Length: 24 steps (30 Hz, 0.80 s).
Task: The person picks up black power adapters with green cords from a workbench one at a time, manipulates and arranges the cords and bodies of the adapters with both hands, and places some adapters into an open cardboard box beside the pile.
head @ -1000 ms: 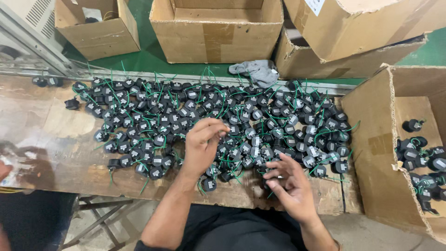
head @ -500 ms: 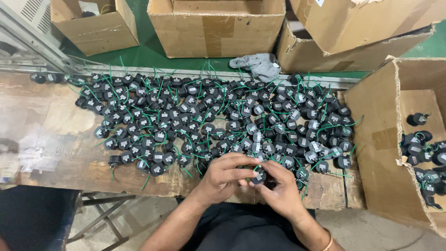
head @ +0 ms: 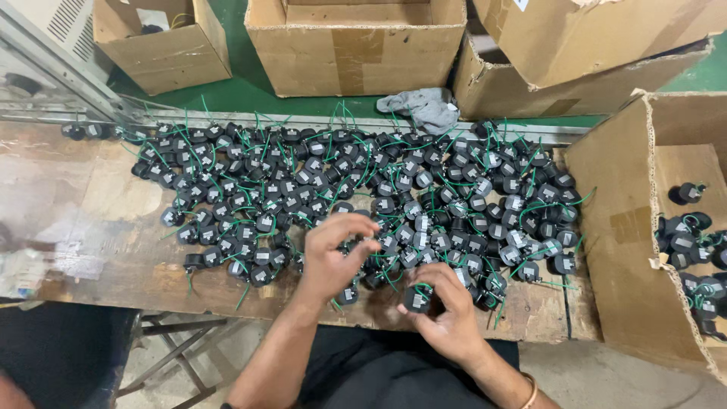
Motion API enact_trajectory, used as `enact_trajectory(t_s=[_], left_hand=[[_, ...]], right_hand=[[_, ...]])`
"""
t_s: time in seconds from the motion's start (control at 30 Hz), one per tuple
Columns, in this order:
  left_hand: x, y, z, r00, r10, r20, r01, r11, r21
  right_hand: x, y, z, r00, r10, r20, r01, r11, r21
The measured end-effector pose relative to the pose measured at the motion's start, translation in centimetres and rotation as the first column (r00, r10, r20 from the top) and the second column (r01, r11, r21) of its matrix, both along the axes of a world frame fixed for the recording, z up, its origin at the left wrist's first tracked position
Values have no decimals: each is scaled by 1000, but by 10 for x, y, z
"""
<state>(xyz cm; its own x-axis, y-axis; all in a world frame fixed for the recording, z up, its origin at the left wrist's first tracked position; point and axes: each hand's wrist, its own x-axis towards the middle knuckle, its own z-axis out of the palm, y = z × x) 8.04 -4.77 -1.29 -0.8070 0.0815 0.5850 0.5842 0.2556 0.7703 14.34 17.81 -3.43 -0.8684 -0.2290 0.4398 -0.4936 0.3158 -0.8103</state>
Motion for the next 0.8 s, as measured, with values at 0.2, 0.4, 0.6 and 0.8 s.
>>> enact_trajectory(t_s=[0.2, 0.4, 0.6, 0.8], left_hand=[[-38, -6, 13, 951, 274, -140, -303, 752, -585], [-23, -8, 12, 979, 142, -144, -168, 967, -193], [10, 25, 4, 953, -198, -229, 197, 980, -29], [24, 44, -5, 921, -339, -191, 337, 940, -45]], right_hand=[[3, 2, 0, 1000, 5, -30, -6, 999, -40], [0, 3, -9, 979, -9, 206, 36, 991, -129], [-4, -3, -25, 975, 34, 218, -21, 998, -62], [4, 6, -39, 968, 92, 232, -77, 995, -69]])
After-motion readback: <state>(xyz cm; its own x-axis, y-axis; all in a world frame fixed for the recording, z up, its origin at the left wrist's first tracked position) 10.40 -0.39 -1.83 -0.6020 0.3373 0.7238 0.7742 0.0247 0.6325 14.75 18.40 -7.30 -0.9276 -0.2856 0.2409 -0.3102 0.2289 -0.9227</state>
